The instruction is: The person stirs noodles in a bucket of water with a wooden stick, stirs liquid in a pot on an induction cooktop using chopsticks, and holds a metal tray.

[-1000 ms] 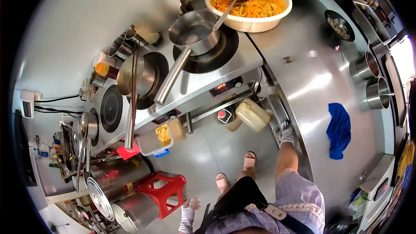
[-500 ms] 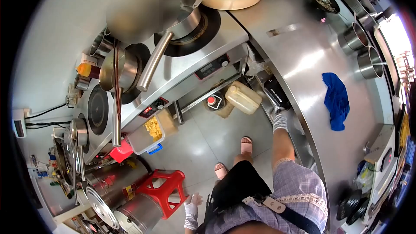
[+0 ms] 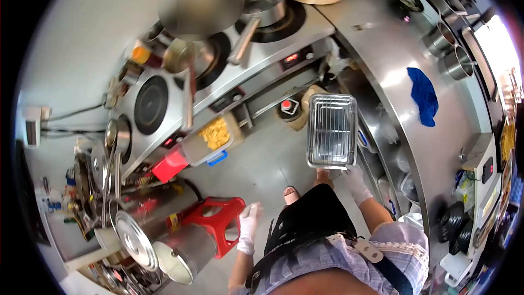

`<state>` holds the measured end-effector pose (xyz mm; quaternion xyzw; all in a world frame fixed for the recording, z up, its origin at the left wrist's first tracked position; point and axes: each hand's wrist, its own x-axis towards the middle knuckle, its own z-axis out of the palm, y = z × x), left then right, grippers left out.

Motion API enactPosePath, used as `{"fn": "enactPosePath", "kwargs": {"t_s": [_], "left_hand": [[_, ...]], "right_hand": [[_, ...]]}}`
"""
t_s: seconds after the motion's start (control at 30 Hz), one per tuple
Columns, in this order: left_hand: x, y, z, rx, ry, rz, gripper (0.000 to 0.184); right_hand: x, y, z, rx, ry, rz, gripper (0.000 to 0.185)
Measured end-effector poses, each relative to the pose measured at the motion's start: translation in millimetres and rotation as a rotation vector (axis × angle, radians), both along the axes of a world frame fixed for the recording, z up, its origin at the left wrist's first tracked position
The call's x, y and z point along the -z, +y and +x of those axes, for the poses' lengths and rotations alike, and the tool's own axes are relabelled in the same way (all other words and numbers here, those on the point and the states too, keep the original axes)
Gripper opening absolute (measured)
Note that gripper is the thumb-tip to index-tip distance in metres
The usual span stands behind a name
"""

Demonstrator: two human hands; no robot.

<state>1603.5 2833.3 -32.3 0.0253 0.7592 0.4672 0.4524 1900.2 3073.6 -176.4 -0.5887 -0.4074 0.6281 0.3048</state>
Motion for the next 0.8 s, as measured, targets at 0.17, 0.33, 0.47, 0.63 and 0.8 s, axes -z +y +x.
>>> {"fn": "enactPosePath", "kwargs": {"t_s": [0.17,0.33,0.47,0.63,0.8], "left_hand": [[-5,-22,-4,0.078,-0.017,0.114,0.026],[-16,-67,-5,-0.071,0.114,0.170,0.026],[-41,-114,-20,-0.192,0.152,0.142,0.015],[-66,-147,-33,-0.379,0.188,0.291,0.004],[-77,-157,-39,-0.561,0.287,0.280,0.003]], "right_hand": [[-89,-52,-45,-0.075,0.276,-0.424,0.016],[-146,-97,-105,-0.349,0.355,-0.485,0.016],[-163,-128,-159,-0.612,0.443,-0.543,0.017],[-199,-133,-222,-0.854,0.319,-0.536,0.019],[-230,-76,-281,-1.256,0.195,-0.296,0.021]]}}
